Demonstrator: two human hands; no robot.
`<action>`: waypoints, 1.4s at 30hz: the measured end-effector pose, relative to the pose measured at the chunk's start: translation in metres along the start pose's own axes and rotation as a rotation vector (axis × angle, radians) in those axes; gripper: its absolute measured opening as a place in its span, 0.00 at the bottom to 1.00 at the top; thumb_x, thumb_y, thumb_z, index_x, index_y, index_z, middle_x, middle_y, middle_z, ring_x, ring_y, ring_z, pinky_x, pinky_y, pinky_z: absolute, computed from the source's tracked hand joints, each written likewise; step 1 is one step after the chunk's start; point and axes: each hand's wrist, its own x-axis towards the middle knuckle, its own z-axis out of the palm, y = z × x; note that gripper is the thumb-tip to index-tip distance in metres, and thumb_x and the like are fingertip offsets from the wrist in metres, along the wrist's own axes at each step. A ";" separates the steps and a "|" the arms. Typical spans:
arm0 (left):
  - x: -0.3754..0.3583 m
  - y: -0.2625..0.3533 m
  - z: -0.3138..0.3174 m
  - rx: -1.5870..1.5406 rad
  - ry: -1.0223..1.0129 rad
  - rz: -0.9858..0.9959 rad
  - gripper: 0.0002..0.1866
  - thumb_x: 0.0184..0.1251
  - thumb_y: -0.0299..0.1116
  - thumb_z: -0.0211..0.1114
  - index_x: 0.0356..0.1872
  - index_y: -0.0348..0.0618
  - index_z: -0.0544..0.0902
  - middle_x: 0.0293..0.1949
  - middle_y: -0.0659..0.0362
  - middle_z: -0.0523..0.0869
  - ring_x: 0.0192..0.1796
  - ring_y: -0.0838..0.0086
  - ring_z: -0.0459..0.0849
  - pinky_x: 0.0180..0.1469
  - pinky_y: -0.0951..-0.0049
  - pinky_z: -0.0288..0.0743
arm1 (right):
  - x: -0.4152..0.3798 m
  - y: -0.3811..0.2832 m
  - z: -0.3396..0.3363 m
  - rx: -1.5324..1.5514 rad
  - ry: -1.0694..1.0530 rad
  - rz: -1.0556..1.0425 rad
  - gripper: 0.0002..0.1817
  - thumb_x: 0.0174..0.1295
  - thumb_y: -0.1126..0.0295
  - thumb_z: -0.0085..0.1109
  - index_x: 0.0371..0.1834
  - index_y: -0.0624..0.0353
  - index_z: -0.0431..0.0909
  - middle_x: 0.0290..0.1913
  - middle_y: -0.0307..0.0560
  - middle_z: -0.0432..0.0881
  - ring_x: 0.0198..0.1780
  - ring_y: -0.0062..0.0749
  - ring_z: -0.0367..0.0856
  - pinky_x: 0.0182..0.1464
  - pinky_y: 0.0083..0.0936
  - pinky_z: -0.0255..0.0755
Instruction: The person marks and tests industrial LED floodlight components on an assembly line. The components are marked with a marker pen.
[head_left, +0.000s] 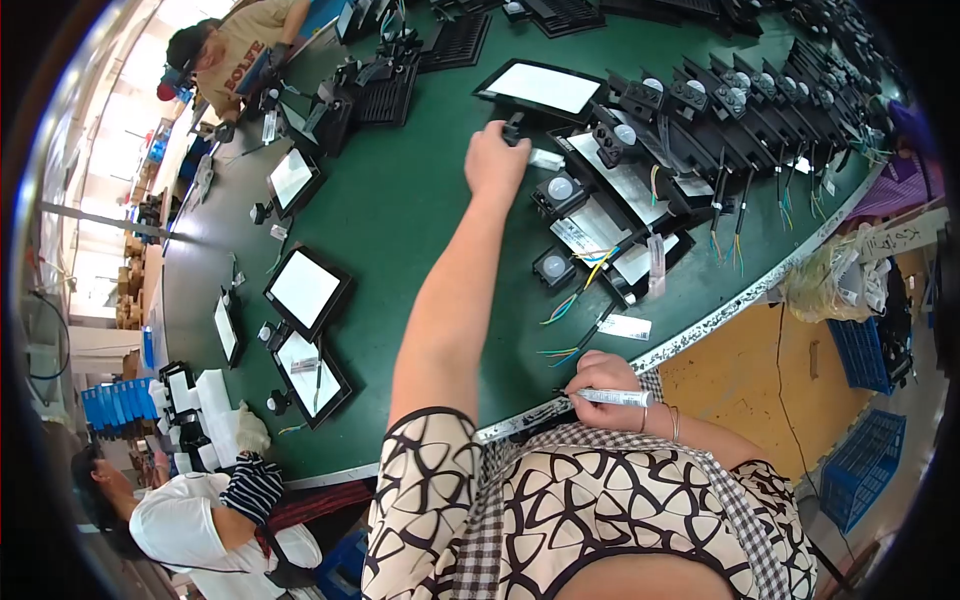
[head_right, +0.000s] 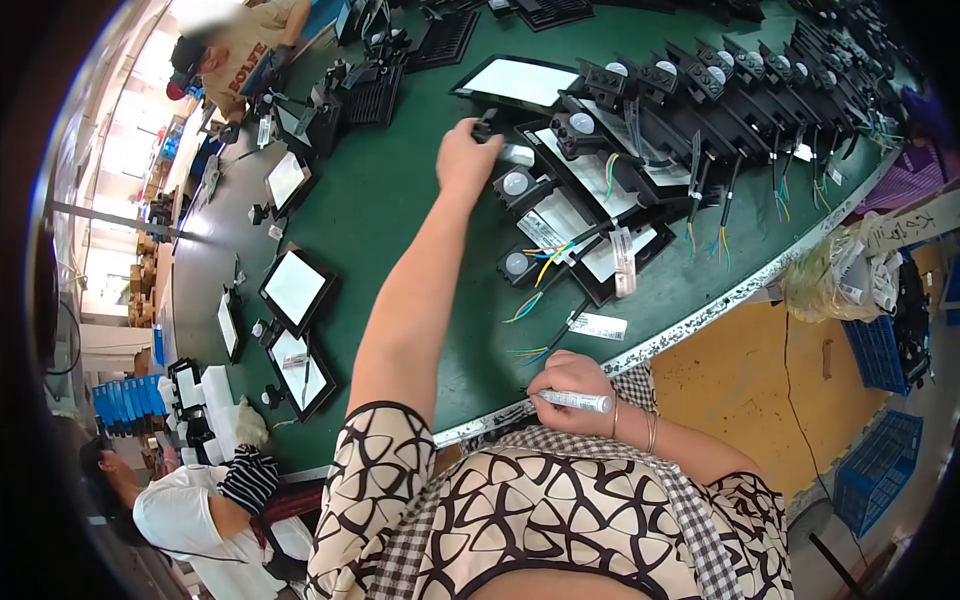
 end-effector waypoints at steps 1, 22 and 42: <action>-0.005 -0.012 -0.011 0.030 0.088 0.039 0.25 0.47 0.43 0.66 0.47 0.42 0.80 0.42 0.48 0.83 0.45 0.57 0.81 0.49 0.62 0.74 | 0.001 0.001 -0.001 0.007 0.003 -0.032 0.07 0.41 0.76 0.62 0.24 0.54 0.75 0.17 0.42 0.70 0.21 0.40 0.70 0.24 0.33 0.64; -0.138 -0.184 -0.142 -2.192 0.884 -0.551 0.17 0.61 0.37 0.66 0.43 0.38 0.72 0.41 0.53 0.77 0.39 0.65 0.77 0.39 0.69 0.79 | 0.004 -0.015 0.022 -0.156 0.071 -0.021 0.06 0.44 0.79 0.58 0.24 0.57 0.73 0.19 0.46 0.71 0.22 0.41 0.71 0.24 0.33 0.63; -0.266 -0.191 -0.191 -1.701 0.674 -0.469 0.08 0.63 0.29 0.62 0.38 0.38 0.74 0.32 0.52 0.82 0.39 0.66 0.82 0.47 0.67 0.79 | 0.007 -0.021 0.028 -0.194 0.016 0.162 0.03 0.48 0.77 0.58 0.25 0.59 0.74 0.24 0.46 0.75 0.27 0.41 0.74 0.31 0.32 0.67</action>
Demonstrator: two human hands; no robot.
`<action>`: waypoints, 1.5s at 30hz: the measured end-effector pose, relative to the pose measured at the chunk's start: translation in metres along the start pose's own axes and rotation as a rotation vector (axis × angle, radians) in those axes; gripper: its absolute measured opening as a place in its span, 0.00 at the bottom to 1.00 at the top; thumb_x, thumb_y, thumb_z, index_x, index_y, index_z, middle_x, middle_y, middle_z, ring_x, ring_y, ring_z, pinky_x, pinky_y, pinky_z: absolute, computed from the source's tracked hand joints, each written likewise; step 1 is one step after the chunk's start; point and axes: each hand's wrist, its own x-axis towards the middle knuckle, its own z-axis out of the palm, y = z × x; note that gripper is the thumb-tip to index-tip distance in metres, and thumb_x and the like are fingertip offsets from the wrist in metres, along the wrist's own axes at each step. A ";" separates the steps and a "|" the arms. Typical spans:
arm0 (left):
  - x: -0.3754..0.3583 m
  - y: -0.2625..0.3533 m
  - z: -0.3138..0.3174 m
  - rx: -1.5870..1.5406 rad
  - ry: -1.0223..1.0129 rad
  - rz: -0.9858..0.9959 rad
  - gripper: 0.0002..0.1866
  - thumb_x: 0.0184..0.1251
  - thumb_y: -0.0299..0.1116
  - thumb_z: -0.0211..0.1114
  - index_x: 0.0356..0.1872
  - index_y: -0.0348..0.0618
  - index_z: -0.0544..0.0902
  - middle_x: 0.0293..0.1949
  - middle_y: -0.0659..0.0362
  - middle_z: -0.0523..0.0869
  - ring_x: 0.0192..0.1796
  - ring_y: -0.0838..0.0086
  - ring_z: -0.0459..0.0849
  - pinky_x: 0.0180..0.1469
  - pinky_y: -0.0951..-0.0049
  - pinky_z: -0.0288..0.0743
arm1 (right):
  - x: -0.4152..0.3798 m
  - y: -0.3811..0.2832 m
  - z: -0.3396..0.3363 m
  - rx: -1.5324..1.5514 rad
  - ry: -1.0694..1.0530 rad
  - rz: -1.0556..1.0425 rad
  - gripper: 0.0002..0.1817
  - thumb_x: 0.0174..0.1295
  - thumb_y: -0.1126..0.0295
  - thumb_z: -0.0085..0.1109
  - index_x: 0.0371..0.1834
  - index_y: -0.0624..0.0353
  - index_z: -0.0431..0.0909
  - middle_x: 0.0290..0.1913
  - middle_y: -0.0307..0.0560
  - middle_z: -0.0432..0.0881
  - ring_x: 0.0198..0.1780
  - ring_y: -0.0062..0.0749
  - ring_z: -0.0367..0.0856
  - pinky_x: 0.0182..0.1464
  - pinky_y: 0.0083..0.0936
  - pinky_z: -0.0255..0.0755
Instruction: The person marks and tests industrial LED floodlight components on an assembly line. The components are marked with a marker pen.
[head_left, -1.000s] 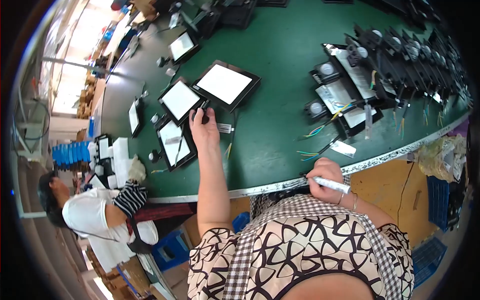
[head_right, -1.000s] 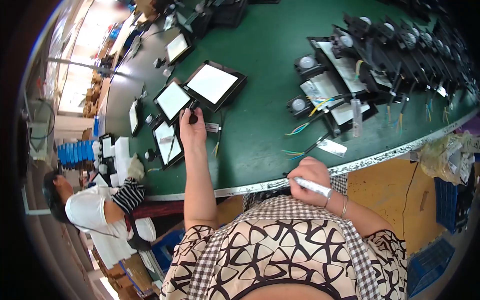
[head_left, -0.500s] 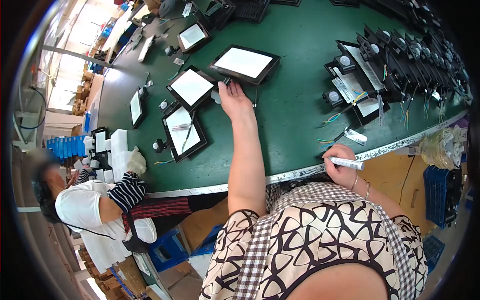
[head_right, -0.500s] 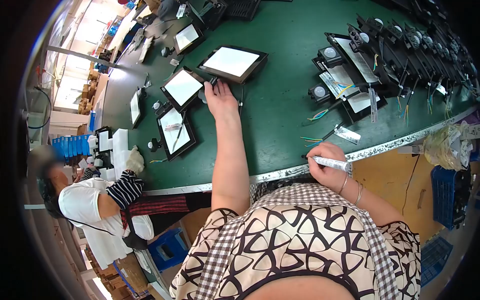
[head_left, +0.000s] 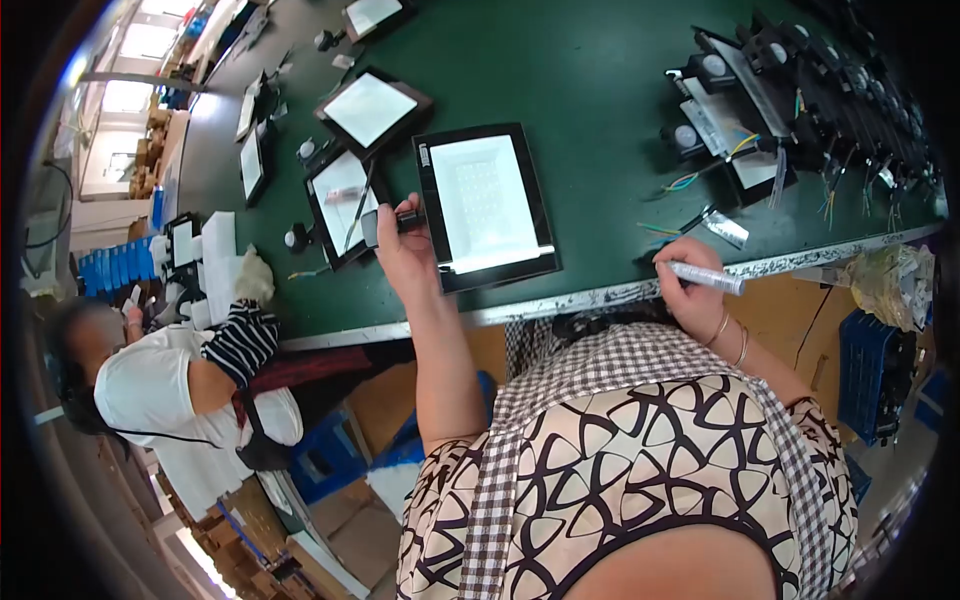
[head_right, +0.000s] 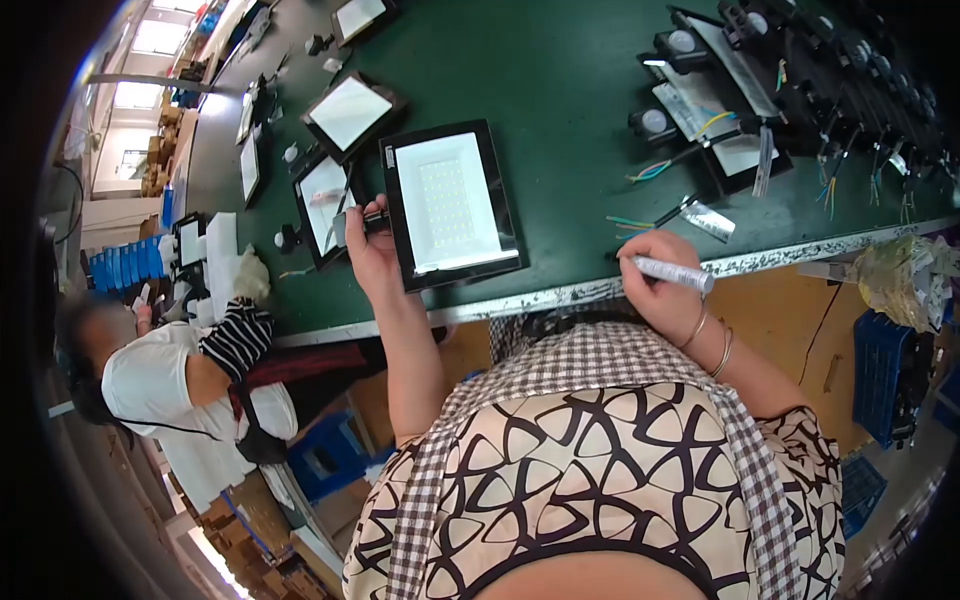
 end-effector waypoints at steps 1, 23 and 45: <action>-0.005 0.001 0.001 0.126 -0.001 0.110 0.09 0.63 0.28 0.62 0.41 0.37 0.73 0.33 0.51 0.82 0.39 0.66 0.83 0.46 0.68 0.79 | -0.001 0.003 0.001 -0.012 0.008 0.000 0.03 0.48 0.77 0.58 0.25 0.59 0.74 0.24 0.46 0.75 0.27 0.41 0.74 0.31 0.32 0.67; -0.043 -0.009 0.041 0.504 -0.022 0.214 0.15 0.68 0.36 0.57 0.36 0.29 0.77 0.36 0.49 0.82 0.35 0.69 0.84 0.33 0.74 0.79 | 0.057 0.010 0.028 0.527 -0.044 0.335 0.02 0.60 0.73 0.55 0.32 0.59 0.74 0.26 0.32 0.71 0.28 0.11 0.66 0.29 0.12 0.61; -0.070 0.027 0.025 0.706 0.242 0.274 0.10 0.65 0.37 0.61 0.36 0.42 0.75 0.32 0.57 0.83 0.34 0.79 0.81 0.30 0.81 0.73 | 0.101 0.004 0.084 0.674 -0.094 0.260 0.03 0.59 0.72 0.55 0.30 0.59 0.75 0.26 0.30 0.71 0.27 0.11 0.65 0.28 0.12 0.60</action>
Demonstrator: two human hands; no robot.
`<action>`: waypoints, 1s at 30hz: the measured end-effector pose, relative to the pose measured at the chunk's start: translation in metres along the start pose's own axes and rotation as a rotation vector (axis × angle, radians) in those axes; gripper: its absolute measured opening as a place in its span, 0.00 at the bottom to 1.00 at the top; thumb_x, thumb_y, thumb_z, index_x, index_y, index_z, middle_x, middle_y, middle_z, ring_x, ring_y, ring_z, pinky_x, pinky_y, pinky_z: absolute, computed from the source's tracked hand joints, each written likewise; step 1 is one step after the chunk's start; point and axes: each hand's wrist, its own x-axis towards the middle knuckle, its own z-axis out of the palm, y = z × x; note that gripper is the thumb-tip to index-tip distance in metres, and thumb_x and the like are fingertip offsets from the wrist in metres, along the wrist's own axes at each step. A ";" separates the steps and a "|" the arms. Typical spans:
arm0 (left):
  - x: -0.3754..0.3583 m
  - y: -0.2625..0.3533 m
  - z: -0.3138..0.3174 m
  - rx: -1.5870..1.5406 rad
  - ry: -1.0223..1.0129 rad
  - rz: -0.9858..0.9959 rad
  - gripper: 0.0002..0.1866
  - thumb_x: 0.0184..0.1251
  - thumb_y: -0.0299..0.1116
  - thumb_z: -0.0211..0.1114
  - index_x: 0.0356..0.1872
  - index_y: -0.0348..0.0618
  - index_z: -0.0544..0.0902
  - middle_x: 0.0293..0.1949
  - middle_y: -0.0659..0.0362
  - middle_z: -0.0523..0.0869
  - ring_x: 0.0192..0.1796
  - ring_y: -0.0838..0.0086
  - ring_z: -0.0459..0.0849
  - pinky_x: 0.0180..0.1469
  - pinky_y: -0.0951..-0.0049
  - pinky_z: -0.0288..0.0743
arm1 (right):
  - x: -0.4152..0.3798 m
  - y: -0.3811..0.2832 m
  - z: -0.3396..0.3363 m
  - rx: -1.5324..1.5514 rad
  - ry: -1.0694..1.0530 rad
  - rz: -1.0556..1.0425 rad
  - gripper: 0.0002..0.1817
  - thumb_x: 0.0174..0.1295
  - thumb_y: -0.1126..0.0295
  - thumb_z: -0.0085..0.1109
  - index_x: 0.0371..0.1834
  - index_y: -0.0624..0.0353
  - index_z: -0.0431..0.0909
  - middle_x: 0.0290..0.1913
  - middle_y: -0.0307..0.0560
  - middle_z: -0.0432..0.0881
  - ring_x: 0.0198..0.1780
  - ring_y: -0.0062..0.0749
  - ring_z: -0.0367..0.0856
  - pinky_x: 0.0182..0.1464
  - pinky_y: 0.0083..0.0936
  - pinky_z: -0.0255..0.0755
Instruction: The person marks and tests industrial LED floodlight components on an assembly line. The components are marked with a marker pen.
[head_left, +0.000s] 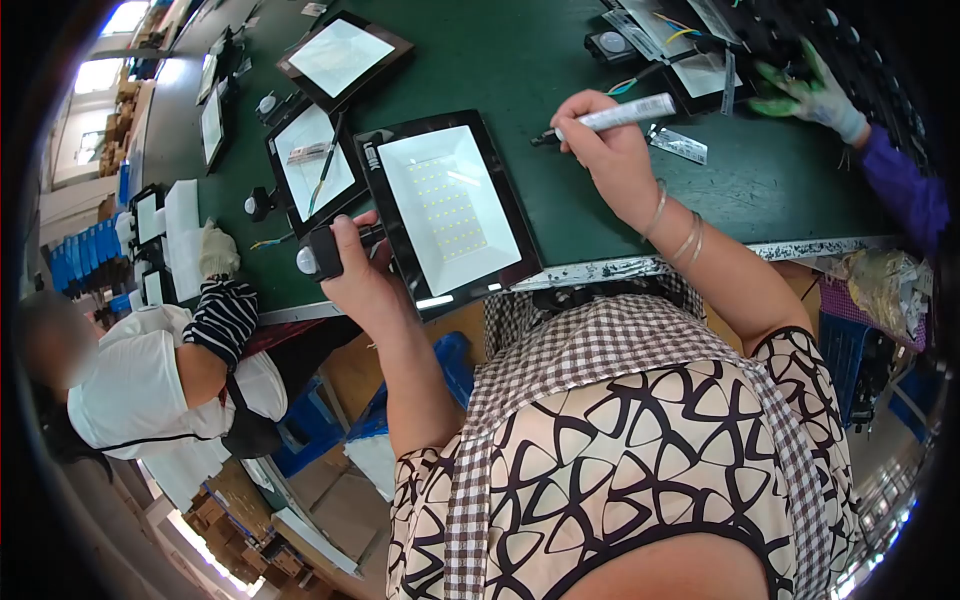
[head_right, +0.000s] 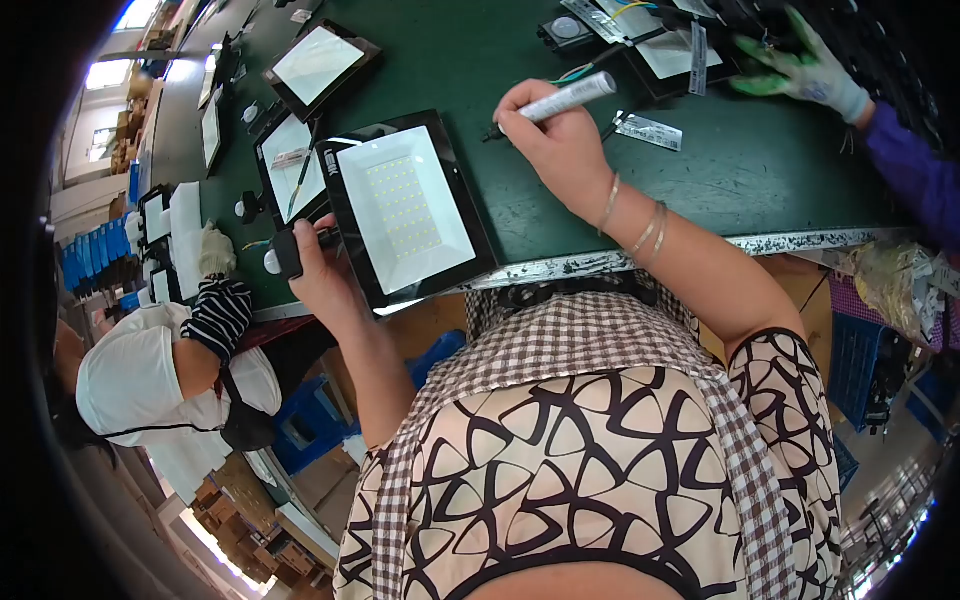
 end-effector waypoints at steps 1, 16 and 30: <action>0.004 0.002 -0.006 0.004 0.013 0.003 0.10 0.66 0.37 0.61 0.36 0.41 0.75 0.32 0.57 0.83 0.33 0.79 0.81 0.29 0.80 0.74 | -0.005 -0.002 0.000 0.022 -0.016 0.045 0.03 0.59 0.72 0.55 0.30 0.59 0.75 0.26 0.30 0.71 0.27 0.10 0.65 0.28 0.12 0.60; -0.034 0.000 -0.048 -0.064 -0.027 -0.119 0.09 0.68 0.35 0.58 0.40 0.39 0.73 0.33 0.55 0.80 0.33 0.77 0.78 0.33 0.73 0.77 | -0.049 0.001 0.018 -0.019 -0.128 0.088 0.02 0.60 0.74 0.54 0.32 0.60 0.74 0.27 0.30 0.71 0.29 0.09 0.64 0.30 0.11 0.60; -0.045 0.001 -0.051 -0.052 -0.008 -0.094 0.10 0.68 0.36 0.58 0.41 0.39 0.73 0.33 0.55 0.80 0.32 0.78 0.79 0.33 0.74 0.79 | -0.026 0.012 0.031 -0.105 -0.175 -0.027 0.03 0.60 0.73 0.55 0.31 0.60 0.74 0.24 0.30 0.71 0.25 0.09 0.64 0.25 0.11 0.59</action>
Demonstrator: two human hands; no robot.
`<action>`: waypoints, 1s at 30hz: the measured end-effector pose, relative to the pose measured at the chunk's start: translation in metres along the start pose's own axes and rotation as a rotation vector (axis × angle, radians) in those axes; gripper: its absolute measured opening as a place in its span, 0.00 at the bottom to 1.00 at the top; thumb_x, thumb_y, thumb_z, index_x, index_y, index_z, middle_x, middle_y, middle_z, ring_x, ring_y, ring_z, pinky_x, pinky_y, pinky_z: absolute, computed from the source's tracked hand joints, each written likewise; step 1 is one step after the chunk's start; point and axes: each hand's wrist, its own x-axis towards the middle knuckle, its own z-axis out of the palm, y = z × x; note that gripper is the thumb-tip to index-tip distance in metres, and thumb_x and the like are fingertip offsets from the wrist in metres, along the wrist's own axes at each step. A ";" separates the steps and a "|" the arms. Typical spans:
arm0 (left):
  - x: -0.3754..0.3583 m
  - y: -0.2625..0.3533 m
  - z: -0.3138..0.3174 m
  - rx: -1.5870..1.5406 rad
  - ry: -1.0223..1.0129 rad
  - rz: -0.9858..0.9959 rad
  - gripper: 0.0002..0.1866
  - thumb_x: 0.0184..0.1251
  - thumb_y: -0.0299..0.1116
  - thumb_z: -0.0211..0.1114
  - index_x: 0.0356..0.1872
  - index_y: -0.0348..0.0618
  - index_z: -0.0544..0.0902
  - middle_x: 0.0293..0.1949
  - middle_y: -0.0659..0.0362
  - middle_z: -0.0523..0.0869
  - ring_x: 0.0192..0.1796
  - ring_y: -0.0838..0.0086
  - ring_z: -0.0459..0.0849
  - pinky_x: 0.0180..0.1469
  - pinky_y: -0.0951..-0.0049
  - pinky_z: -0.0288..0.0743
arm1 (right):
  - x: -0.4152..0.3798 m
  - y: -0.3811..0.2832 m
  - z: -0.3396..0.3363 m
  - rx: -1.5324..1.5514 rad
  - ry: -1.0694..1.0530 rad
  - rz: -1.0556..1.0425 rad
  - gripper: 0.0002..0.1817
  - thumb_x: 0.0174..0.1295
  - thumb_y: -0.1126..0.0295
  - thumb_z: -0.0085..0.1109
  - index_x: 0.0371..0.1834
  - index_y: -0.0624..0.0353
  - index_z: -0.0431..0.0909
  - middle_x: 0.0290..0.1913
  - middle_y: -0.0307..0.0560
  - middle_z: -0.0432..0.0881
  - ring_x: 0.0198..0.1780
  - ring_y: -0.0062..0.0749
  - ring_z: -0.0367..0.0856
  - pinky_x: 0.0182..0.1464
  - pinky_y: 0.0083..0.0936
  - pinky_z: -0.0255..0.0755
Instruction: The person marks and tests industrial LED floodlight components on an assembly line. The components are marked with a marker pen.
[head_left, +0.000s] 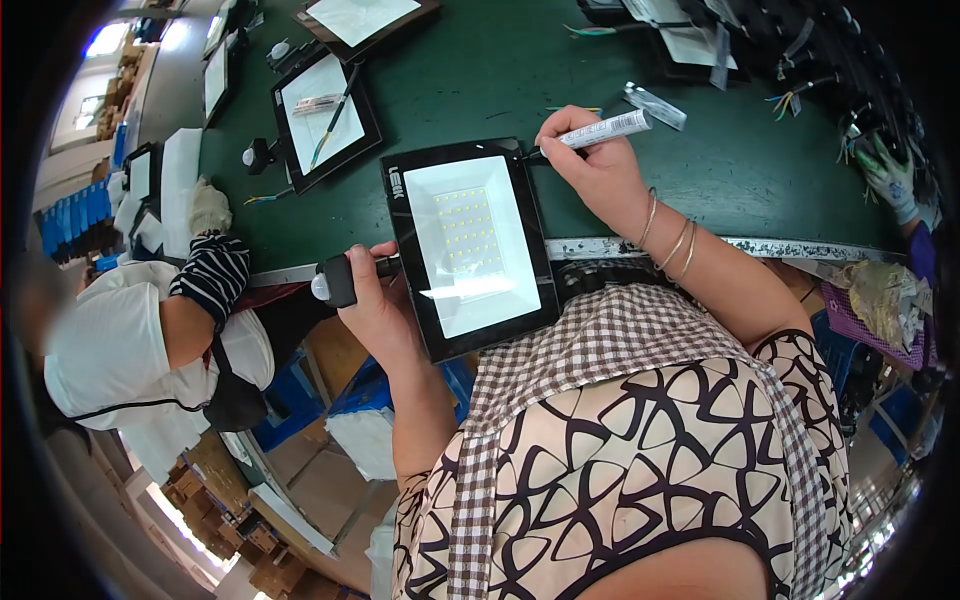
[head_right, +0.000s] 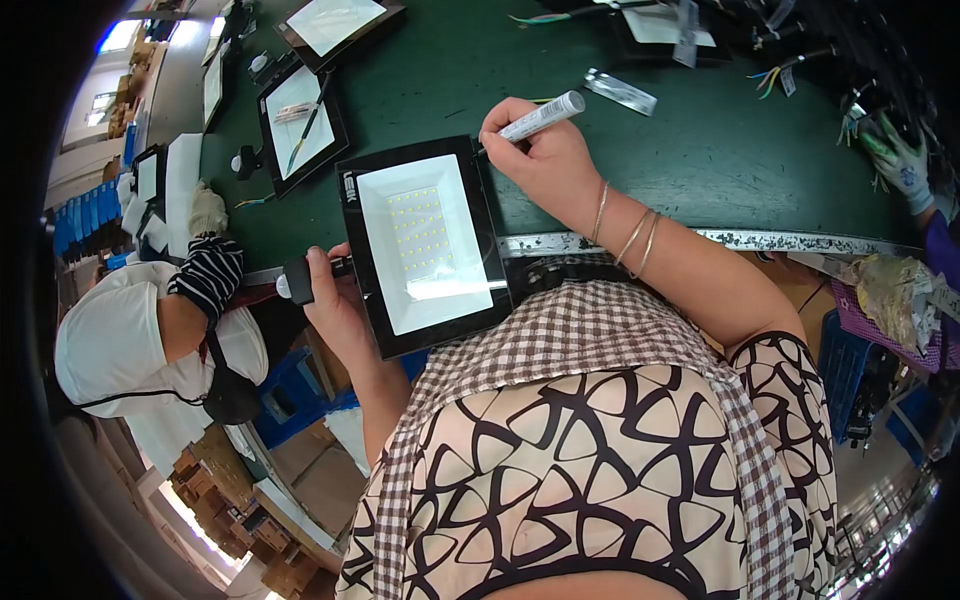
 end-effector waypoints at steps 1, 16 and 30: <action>0.000 0.001 0.000 0.005 -0.005 0.004 0.10 0.68 0.36 0.58 0.41 0.40 0.73 0.33 0.55 0.80 0.32 0.78 0.79 0.33 0.74 0.78 | -0.001 0.001 0.002 0.018 0.015 -0.021 0.03 0.60 0.73 0.55 0.32 0.60 0.74 0.25 0.30 0.71 0.25 0.09 0.64 0.26 0.11 0.59; 0.001 -0.003 -0.001 -0.033 0.002 -0.036 0.11 0.68 0.38 0.58 0.39 0.40 0.74 0.32 0.56 0.81 0.31 0.78 0.79 0.31 0.75 0.77 | -0.002 -0.001 -0.002 0.004 0.058 0.019 0.03 0.60 0.72 0.55 0.31 0.60 0.74 0.25 0.30 0.71 0.27 0.10 0.65 0.29 0.11 0.61; 0.000 -0.005 0.002 -0.061 0.013 -0.021 0.11 0.67 0.38 0.60 0.39 0.40 0.73 0.32 0.55 0.81 0.31 0.77 0.80 0.32 0.75 0.78 | 0.004 0.003 -0.004 -0.092 -0.064 0.074 0.02 0.61 0.74 0.54 0.32 0.59 0.73 0.28 0.29 0.70 0.30 0.10 0.64 0.32 0.11 0.60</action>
